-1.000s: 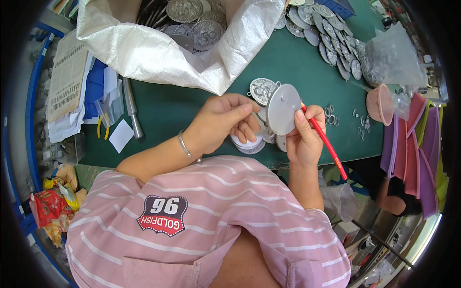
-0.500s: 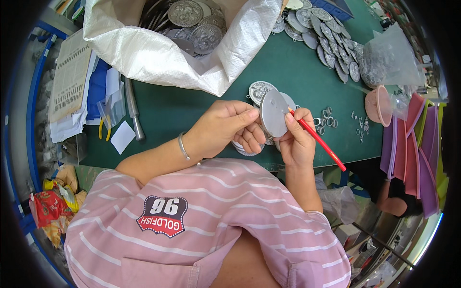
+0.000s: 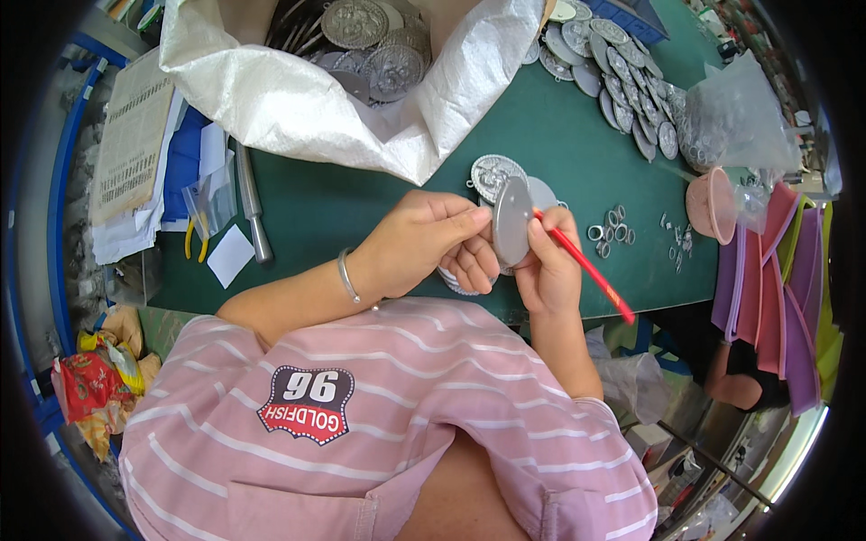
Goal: The person paints the edges of round silver medallions using a red paintbrush. They pick up each medallion from a pile, apply paint to the rim, and place it back down. The person also handles a large white sack containing more medallions.
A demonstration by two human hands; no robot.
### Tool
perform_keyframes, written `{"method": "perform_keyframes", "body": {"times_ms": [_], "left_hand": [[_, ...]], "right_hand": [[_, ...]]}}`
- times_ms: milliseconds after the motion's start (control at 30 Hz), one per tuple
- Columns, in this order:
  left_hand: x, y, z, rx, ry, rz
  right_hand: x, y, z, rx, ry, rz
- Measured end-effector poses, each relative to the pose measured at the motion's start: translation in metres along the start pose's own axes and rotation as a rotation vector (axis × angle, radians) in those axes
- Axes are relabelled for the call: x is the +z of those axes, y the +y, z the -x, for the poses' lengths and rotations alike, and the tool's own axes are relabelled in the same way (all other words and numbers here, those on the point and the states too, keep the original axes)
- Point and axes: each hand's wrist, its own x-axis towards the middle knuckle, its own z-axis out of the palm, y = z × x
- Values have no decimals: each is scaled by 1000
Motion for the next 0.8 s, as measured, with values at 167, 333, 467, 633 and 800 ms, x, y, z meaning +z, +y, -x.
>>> {"method": "perform_keyframes", "body": {"times_ms": [167, 333, 467, 633, 800], "left_hand": [[-2, 0, -3, -22, 19, 39], [0, 1, -8, -88, 37, 83], [5, 6, -8, -129, 70, 210], [18, 14, 7, 235, -114, 31], [31, 85, 22, 1131, 341, -878]], "right_hand": [[-4, -13, -4, -392, -85, 247], [-5, -21, 3, -616, -64, 590], [7, -50, -2, -828, -455, 973], [6, -62, -1, -670, -607, 476], [-3, -63, -2, -634, -248, 432]]}}
